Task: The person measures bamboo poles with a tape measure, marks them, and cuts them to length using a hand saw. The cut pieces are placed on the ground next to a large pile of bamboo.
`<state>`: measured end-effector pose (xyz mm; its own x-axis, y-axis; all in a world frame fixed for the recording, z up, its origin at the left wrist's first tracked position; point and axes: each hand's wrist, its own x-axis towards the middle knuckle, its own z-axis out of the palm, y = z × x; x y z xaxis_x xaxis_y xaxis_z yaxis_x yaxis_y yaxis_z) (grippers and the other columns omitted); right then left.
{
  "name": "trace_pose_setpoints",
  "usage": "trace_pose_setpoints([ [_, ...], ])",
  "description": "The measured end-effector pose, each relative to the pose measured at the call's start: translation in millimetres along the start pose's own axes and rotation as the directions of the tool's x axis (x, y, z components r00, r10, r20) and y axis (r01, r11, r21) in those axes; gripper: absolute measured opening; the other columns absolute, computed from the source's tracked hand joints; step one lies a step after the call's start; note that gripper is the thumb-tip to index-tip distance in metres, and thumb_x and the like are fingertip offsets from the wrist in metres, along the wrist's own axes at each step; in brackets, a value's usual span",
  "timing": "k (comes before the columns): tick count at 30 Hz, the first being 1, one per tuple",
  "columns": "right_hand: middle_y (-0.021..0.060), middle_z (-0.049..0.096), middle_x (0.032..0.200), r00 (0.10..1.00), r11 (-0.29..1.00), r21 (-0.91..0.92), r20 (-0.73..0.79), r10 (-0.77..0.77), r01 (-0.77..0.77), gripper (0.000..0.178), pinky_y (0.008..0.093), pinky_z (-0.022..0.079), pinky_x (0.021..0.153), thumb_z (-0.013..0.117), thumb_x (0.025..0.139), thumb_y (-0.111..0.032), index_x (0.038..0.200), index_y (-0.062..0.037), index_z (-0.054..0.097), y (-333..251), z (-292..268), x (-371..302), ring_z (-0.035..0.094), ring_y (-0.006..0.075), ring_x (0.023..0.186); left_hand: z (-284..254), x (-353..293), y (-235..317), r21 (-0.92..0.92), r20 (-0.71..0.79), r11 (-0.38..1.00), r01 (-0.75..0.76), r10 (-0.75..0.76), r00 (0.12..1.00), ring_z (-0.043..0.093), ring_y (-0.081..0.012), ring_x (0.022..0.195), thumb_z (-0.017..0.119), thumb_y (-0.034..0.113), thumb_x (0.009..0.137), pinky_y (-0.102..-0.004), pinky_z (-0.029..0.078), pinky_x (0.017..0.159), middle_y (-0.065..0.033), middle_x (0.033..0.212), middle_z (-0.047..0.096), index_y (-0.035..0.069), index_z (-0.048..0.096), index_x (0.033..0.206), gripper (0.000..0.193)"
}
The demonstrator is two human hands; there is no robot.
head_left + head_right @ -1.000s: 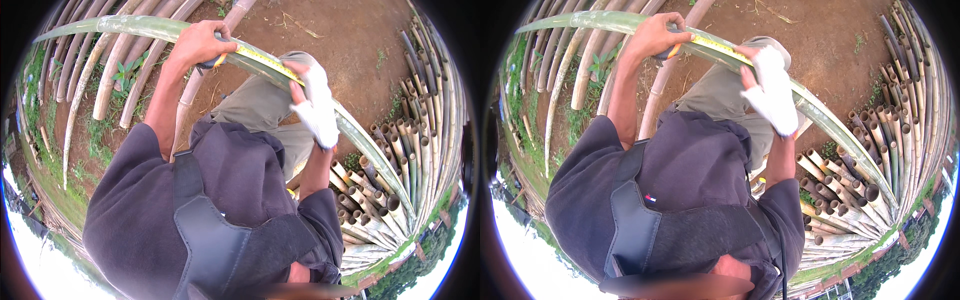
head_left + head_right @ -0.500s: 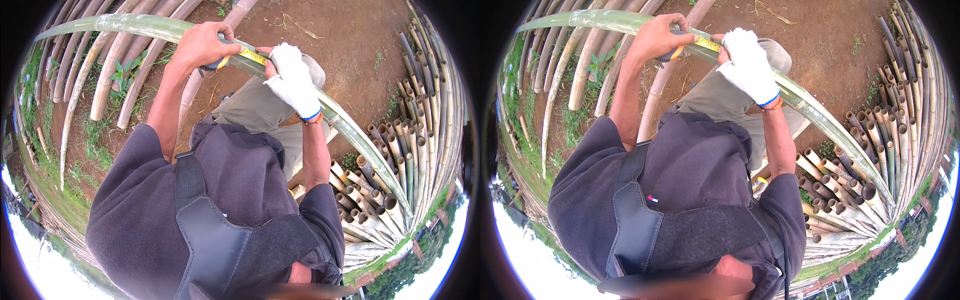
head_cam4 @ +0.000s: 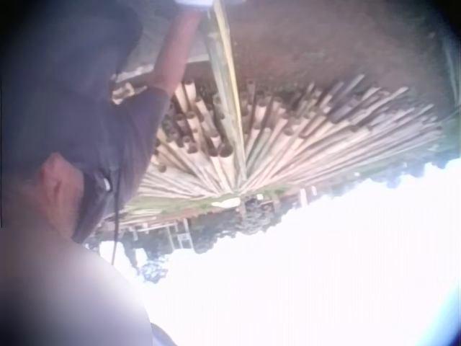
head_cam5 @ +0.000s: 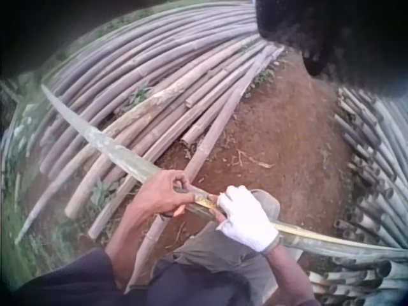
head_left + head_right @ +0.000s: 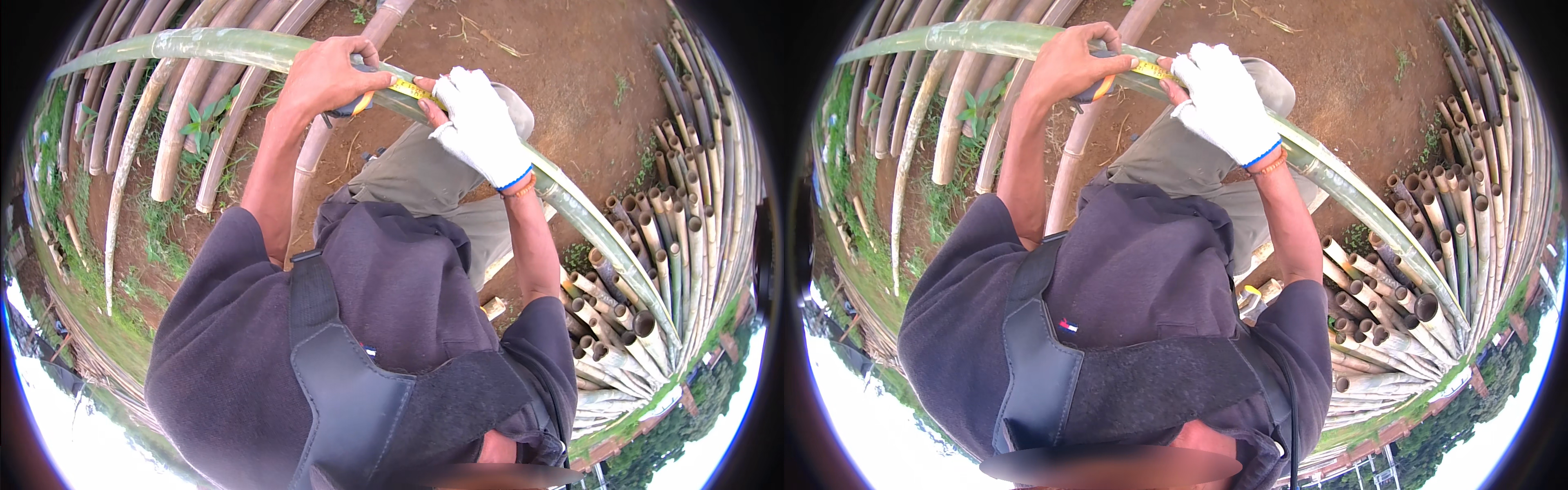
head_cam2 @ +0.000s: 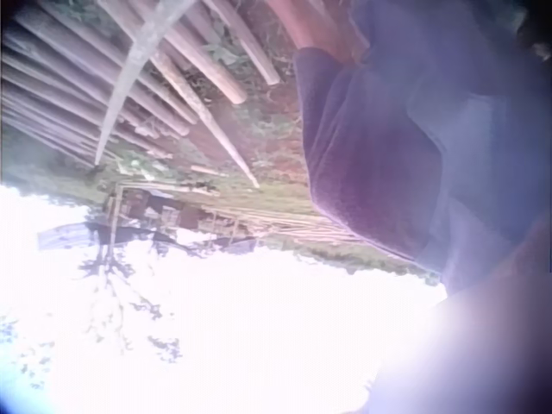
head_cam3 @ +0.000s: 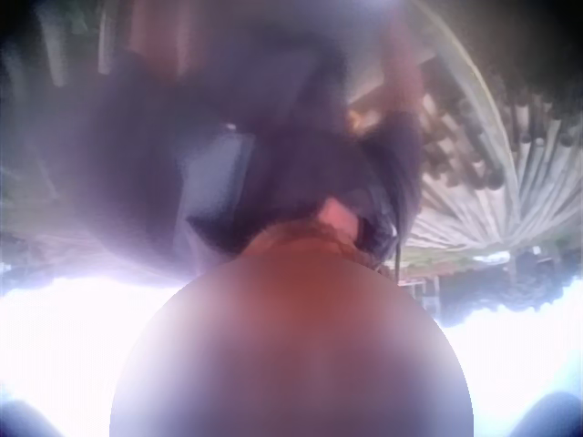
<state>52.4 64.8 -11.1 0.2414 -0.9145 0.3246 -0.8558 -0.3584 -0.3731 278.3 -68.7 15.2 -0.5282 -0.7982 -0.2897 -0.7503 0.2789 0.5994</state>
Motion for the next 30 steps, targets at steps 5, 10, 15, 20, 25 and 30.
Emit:
trace_pose_setpoints([
  [5,0.0118,0.061,0.097,0.995,0.998,-0.006,0.071,0.063,-0.063,0.041,0.0455,0.054,0.080,0.076,0.096,-0.043,0.118,-0.0084,0.073,4,0,5,0.062,0.0322,0.094,1,0,-6,-0.008,-0.016,1.000,0.012,-0.012,1.000,0.072,-0.0237,0.078,0.087,0.056,0.078,-0.0406,0.054,0.074,-0.0104,0.078,0.074,0.012,0.076,0.095,0.049],
  [10,0.0126,0.064,0.097,0.986,0.984,-0.088,0.039,0.159,-0.155,0.053,0.0464,0.053,0.081,0.080,0.089,-0.050,0.120,-0.0079,0.074,8,-9,-2,0.063,0.0331,0.095,0,5,-7,0.010,-0.065,0.997,-0.080,0.081,0.995,0.073,-0.0248,0.080,0.087,0.049,0.082,-0.0415,0.056,0.078,-0.0119,0.083,0.076,0.009,0.076,0.098,0.045],
  [15,0.0171,0.065,0.096,0.845,0.923,0.222,-0.378,0.377,-0.313,0.038,0.0493,0.051,0.083,0.083,0.086,-0.020,0.119,-0.0054,0.071,-35,-56,-51,0.061,0.0395,0.091,4,-5,10,-0.088,-0.011,0.971,-0.222,0.222,0.975,0.072,-0.0258,0.097,0.087,0.035,0.087,-0.0412,0.054,0.091,-0.0158,0.104,0.078,0.003,0.073,0.101,0.037],
  [20,0.0014,0.059,0.094,0.250,0.271,0.896,-0.189,0.950,-0.352,0.026,0.0267,0.050,0.075,0.060,0.113,-0.026,0.129,-0.0055,0.057,-50,-30,-151,0.059,0.0088,0.077,9,5,-5,-0.253,-0.050,0.923,-0.290,0.287,0.957,0.069,-0.0268,0.111,0.087,0.021,0.090,-0.0413,0.050,0.101,-0.0180,0.118,0.076,0.000,0.069,0.095,0.028],
  [25,0.0029,0.064,0.099,-0.131,0.183,0.980,-0.193,0.973,-0.081,0.024,0.0228,0.050,0.067,0.059,0.113,-0.030,0.123,-0.0085,0.054,-6,-37,-220,0.068,0.0098,0.076,-11,-12,0,-0.342,-0.013,0.893,-0.292,0.306,0.952,0.069,-0.0233,0.102,0.085,0.016,0.093,-0.0377,0.053,0.096,-0.0154,0.108,0.074,0.002,0.067,0.094,0.023],
  [30,0.0061,0.063,0.108,-0.180,0.098,0.950,-0.046,0.983,0.295,0.030,0.0339,0.061,0.069,0.060,0.113,-0.030,0.132,-0.0080,0.051,4,-43,-232,0.071,0.0181,0.079,-37,-31,22,-0.377,0.266,0.923,-0.071,0.182,0.947,0.058,-0.0134,0.054,0.083,0.027,0.097,-0.0299,0.045,0.051,-0.0026,0.064,0.066,0.007,0.066,0.105,0.027],
])
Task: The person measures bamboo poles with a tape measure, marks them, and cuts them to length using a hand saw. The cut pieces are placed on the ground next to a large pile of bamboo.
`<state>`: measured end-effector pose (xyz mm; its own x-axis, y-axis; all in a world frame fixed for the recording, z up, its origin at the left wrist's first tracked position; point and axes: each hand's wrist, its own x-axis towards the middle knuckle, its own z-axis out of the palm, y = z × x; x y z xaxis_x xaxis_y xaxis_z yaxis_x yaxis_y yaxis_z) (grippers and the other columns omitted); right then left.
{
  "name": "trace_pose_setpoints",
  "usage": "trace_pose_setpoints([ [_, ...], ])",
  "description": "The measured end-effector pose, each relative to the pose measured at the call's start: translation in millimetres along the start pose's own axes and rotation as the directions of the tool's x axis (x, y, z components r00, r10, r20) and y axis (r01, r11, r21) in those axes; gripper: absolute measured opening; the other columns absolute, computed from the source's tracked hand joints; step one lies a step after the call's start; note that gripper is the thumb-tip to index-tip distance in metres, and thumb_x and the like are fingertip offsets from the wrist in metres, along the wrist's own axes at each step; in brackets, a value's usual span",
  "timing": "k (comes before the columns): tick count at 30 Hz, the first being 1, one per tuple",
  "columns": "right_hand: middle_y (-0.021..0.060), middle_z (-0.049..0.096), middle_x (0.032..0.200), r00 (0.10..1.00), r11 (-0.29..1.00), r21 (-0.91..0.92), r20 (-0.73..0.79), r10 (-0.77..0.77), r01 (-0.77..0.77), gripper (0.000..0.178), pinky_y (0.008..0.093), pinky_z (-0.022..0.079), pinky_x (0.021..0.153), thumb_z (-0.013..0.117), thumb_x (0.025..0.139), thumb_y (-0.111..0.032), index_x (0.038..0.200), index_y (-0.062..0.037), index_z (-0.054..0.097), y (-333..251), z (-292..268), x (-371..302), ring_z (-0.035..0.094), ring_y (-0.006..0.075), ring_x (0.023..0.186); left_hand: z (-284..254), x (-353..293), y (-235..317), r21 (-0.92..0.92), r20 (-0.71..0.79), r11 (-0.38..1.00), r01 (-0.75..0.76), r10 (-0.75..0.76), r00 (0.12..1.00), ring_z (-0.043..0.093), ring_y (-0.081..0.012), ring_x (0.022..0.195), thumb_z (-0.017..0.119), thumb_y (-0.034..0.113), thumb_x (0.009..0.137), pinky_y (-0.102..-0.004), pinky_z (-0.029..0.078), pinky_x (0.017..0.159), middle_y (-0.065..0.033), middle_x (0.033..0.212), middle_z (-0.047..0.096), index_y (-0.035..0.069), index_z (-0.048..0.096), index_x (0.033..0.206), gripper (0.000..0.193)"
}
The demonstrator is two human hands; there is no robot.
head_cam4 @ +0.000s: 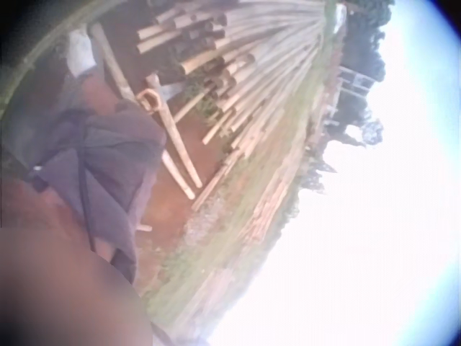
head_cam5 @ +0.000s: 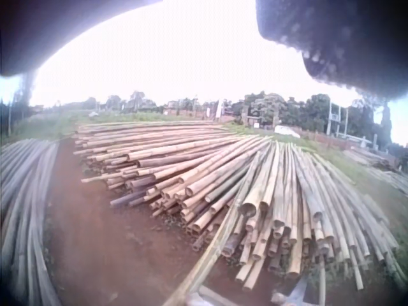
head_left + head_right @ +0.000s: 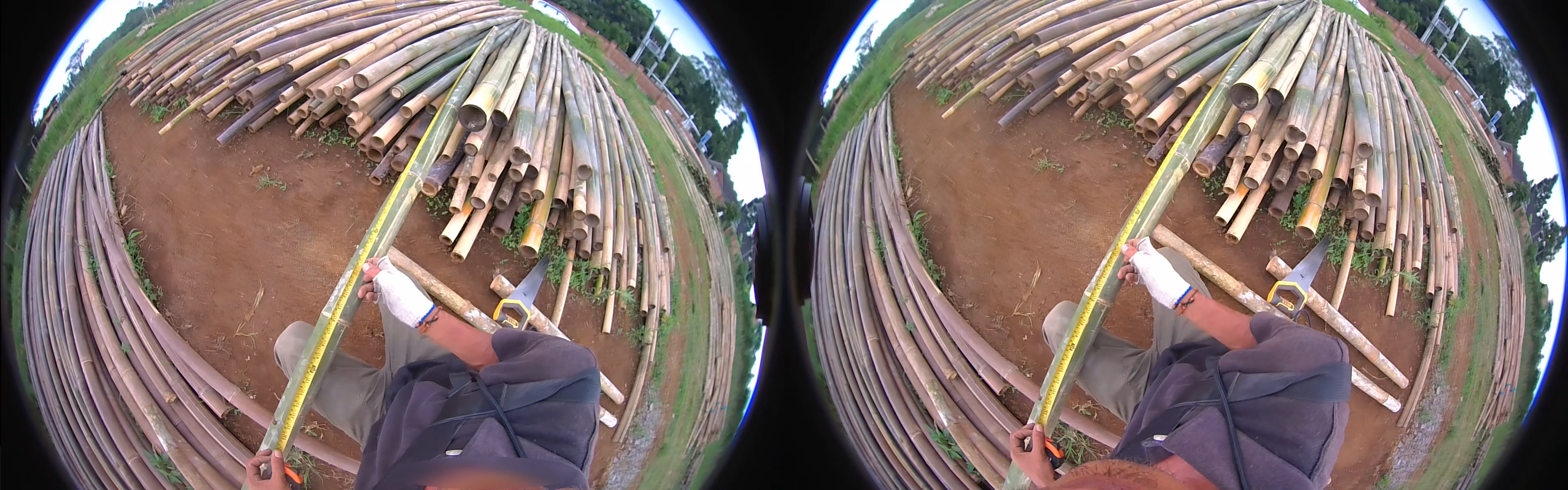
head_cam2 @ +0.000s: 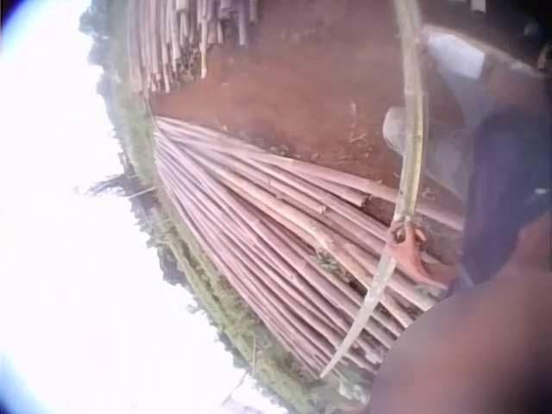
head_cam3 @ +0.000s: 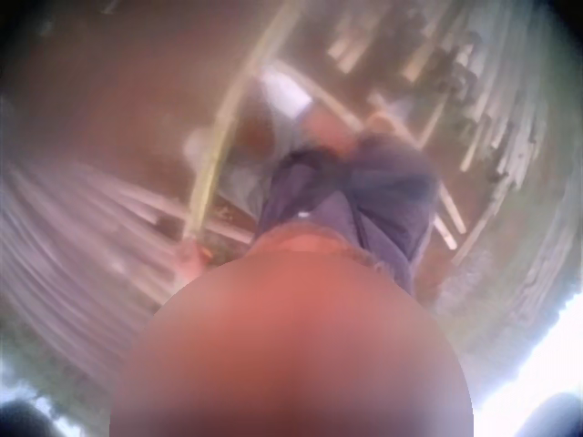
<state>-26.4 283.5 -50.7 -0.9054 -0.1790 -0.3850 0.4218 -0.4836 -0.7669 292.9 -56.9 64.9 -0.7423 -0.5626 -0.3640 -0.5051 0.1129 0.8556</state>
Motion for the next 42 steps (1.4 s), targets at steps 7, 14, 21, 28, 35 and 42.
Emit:
trace_pose_setpoints([
  [7,0.0131,0.068,0.117,0.987,0.901,0.433,0.141,-0.074,0.005,0.028,0.0405,0.062,0.090,0.066,0.107,-0.017,0.130,-0.0039,0.060,-69,-14,28,0.073,0.0307,0.102,3,-13,21,0.168,0.080,0.976,0.141,-0.156,0.985,0.061,-0.0153,0.059,0.087,0.039,0.093,-0.0327,0.050,0.056,-0.0042,0.070,0.068,0.008,0.068,0.122,0.047],
  [14,0.0092,0.067,0.104,0.948,0.907,0.319,0.070,-0.312,0.275,0.021,0.0416,0.059,0.087,0.062,0.111,-0.022,0.121,-0.0045,0.063,-142,-15,36,0.072,0.0316,0.098,48,3,19,-0.198,0.230,0.979,-0.043,0.089,0.969,0.065,-0.0101,0.073,0.084,0.011,0.095,-0.0254,0.052,0.068,-0.0052,0.084,0.070,0.000,0.065,0.100,0.022],
  [21,0.0068,0.063,0.096,0.908,0.863,0.299,-0.034,-0.418,0.408,0.016,0.0410,0.058,0.084,0.062,0.110,-0.021,0.115,-0.0051,0.063,-173,-51,55,0.068,0.0281,0.089,72,11,44,-0.115,0.220,0.984,-0.135,0.158,0.963,0.065,-0.0103,0.073,0.082,0.010,0.096,-0.0255,0.052,0.068,-0.0052,0.084,0.071,-0.002,0.068,0.101,0.019],
  [28,0.0068,0.062,0.094,0.819,0.760,0.323,-0.104,-0.564,0.564,0.018,0.0411,0.057,0.082,0.064,0.109,-0.023,0.107,-0.0059,0.063,-219,-78,46,0.067,0.0282,0.090,95,20,52,-0.135,0.273,0.980,-0.146,0.179,0.945,0.062,-0.0068,0.071,0.084,0.009,0.093,-0.0225,0.048,0.067,-0.0026,0.081,0.071,-0.001,0.070,0.099,0.018],
  [35,0.0079,0.061,0.099,0.885,0.789,0.453,-0.003,-0.465,0.416,0.014,0.0486,0.056,0.087,0.066,0.106,-0.016,0.111,-0.0043,0.059,-251,-92,56,0.065,0.0317,0.093,112,34,64,-0.158,0.224,0.968,-0.194,0.227,0.948,0.057,-0.0042,0.065,0.086,0.009,0.091,-0.0214,0.044,0.063,-0.0009,0.076,0.069,0.000,0.072,0.095,0.018],
  [42,0.0101,0.063,0.107,0.933,0.878,0.388,0.107,-0.343,0.279,0.013,0.0493,0.057,0.099,0.068,0.103,-0.011,0.111,-0.0046,0.060,-217,-65,53,0.065,0.0322,0.096,119,36,63,-0.177,0.238,0.967,-0.182,0.222,0.946,0.057,-0.0038,0.065,0.088,0.010,0.091,-0.0215,0.044,0.062,-0.0006,0.077,0.069,0.001,0.072,0.098,0.020],
])
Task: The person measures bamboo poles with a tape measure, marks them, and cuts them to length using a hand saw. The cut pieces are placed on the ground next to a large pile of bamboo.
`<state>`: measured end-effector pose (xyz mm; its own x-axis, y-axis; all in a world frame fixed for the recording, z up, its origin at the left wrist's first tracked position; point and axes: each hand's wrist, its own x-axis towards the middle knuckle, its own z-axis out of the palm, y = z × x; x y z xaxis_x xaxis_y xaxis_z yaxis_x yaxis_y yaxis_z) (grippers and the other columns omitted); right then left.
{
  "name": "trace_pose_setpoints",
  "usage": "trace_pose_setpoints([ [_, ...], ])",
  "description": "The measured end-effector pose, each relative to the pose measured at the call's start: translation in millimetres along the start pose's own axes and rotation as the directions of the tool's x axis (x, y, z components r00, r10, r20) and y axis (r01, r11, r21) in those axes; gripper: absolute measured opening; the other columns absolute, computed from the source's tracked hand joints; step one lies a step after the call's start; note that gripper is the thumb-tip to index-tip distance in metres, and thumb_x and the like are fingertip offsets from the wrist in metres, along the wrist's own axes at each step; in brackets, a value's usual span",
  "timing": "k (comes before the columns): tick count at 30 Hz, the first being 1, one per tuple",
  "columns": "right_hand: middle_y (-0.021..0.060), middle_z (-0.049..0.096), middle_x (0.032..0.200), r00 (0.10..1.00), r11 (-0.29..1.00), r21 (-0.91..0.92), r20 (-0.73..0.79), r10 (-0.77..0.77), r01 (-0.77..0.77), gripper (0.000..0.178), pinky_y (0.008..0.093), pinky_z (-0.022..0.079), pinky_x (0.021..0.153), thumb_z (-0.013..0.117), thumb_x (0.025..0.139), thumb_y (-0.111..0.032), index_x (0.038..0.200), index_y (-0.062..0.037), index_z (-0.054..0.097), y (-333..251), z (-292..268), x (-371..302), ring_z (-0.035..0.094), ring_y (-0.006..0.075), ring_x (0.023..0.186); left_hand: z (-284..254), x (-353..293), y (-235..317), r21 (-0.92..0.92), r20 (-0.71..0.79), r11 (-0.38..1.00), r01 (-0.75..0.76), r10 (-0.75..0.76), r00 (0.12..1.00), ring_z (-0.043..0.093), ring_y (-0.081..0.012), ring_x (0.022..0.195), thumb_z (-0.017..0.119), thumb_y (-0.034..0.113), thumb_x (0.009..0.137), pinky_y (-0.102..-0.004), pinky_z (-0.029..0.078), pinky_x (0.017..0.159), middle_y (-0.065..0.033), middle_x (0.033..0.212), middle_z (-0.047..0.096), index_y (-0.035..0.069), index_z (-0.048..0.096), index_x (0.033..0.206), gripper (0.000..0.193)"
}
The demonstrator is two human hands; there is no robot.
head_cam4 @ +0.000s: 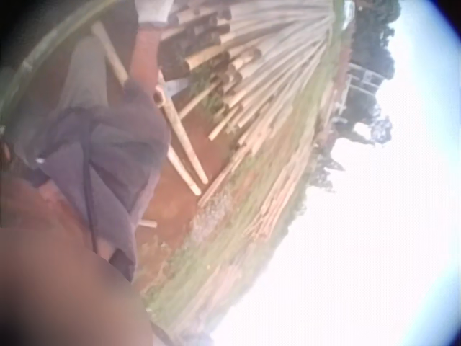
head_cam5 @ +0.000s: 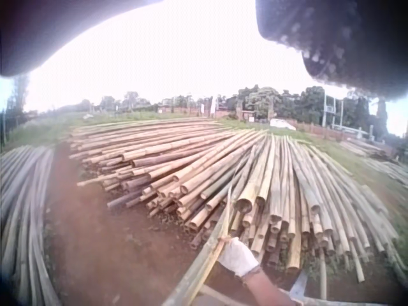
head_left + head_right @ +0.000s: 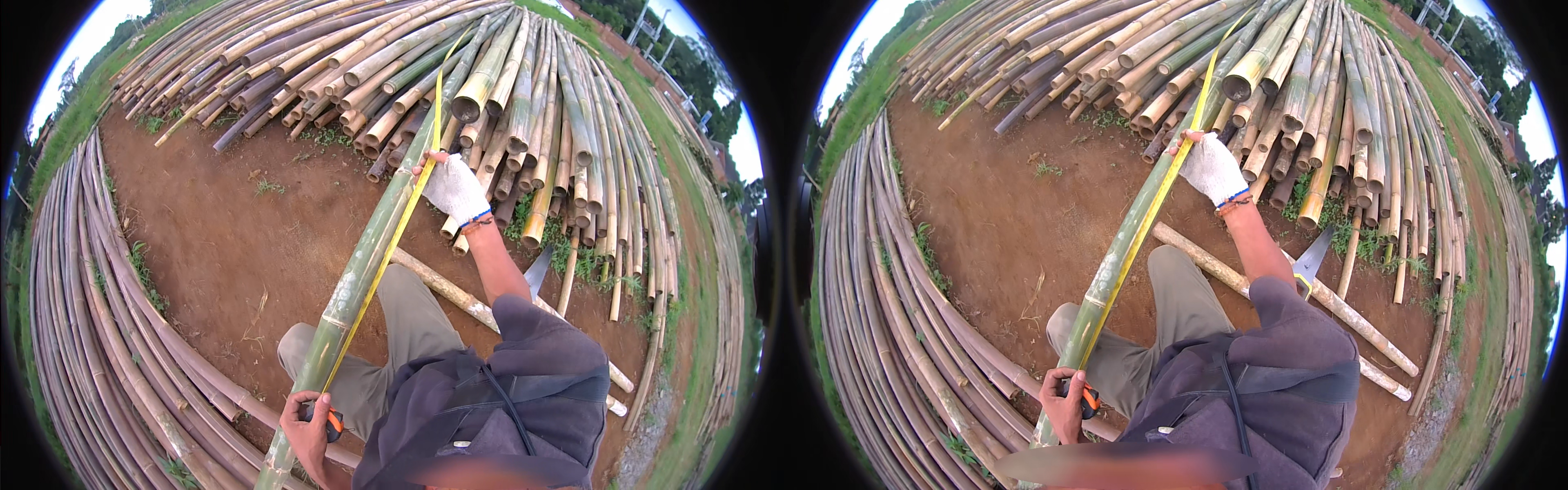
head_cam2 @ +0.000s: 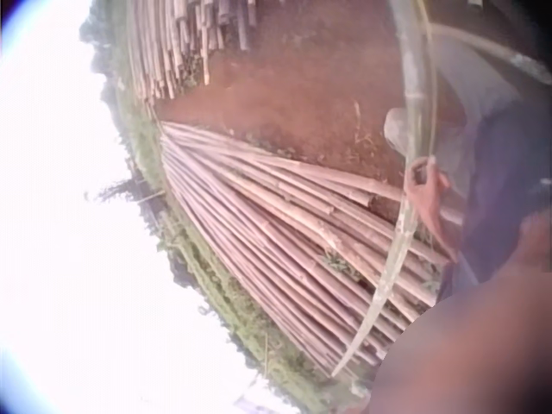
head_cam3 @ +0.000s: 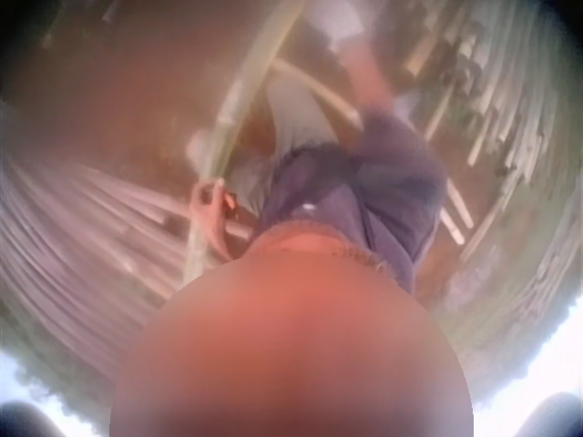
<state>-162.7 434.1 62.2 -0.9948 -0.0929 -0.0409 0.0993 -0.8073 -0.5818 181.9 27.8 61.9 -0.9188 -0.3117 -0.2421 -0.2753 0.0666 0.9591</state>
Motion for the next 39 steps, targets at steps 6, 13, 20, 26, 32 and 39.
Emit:
trace_pose_setpoints([
  [6,0.0090,0.061,0.103,0.993,0.992,0.041,-0.009,0.116,-0.115,0.016,0.0492,0.057,0.095,0.070,0.106,-0.020,0.108,-0.0060,0.063,43,-5,-28,0.067,0.0324,0.098,-23,-8,1,-0.007,-0.062,1.000,-0.021,0.020,0.998,0.057,-0.0036,0.068,0.087,0.009,0.092,-0.0213,0.045,0.065,0.0001,0.078,0.069,0.000,0.073,0.099,0.018],
  [13,0.0092,0.062,0.107,0.989,0.987,0.062,0.025,0.146,-0.147,0.016,0.0515,0.056,0.098,0.071,0.104,-0.019,0.110,-0.0049,0.064,78,-1,-40,0.068,0.0350,0.103,-45,-12,-13,0.101,-0.068,0.995,0.019,-0.013,0.998,0.059,-0.0044,0.068,0.085,0.012,0.093,-0.0211,0.045,0.065,0.0006,0.078,0.069,-0.002,0.075,0.102,0.019],
  [20,0.0093,0.066,0.104,0.949,0.933,0.185,0.132,0.287,-0.308,0.014,0.0483,0.056,0.099,0.069,0.104,-0.018,0.110,-0.0065,0.065,104,21,-65,0.069,0.0330,0.105,-50,-22,-4,0.051,-0.068,0.989,0.139,-0.136,0.988,0.061,-0.0056,0.072,0.083,0.011,0.094,-0.0220,0.048,0.064,-0.0013,0.086,0.070,-0.002,0.074,0.109,0.022],
  [26,0.0114,0.068,0.108,0.865,0.868,0.128,0.231,0.444,-0.480,0.018,0.0470,0.057,0.097,0.064,0.109,-0.024,0.115,-0.0067,0.066,152,22,-93,0.069,0.0328,0.111,-43,-25,4,0.054,-0.080,0.991,0.126,-0.121,0.989,0.066,-0.0077,0.072,0.082,0.012,0.097,-0.0239,0.052,0.060,-0.0039,0.090,0.071,-0.001,0.072,0.120,0.029],
  [32,0.0116,0.072,0.115,0.699,0.690,0.145,0.265,0.664,-0.709,0.021,0.0474,0.060,0.101,0.060,0.112,-0.026,0.120,-0.0073,0.067,215,49,-171,0.070,0.0379,0.120,-19,-24,-13,0.048,-0.113,0.993,0.105,-0.099,0.989,0.062,-0.0057,0.075,0.082,0.018,0.099,-0.0223,0.050,0.066,-0.0035,0.097,0.070,0.000,0.071,0.123,0.032],
  [39,0.0112,0.070,0.118,0.700,0.689,0.165,0.314,0.642,-0.706,0.023,0.0458,0.059,0.100,0.061,0.112,-0.029,0.120,-0.0084,0.065,216,32,-188,0.070,0.0352,0.123,-16,-29,-11,0.046,-0.081,0.994,0.104,-0.100,0.992,0.064,-0.0069,0.074,0.080,0.019,0.101,-0.0244,0.053,0.065,-0.0039,0.094,0.069,-0.002,0.070,0.124,0.033],
])
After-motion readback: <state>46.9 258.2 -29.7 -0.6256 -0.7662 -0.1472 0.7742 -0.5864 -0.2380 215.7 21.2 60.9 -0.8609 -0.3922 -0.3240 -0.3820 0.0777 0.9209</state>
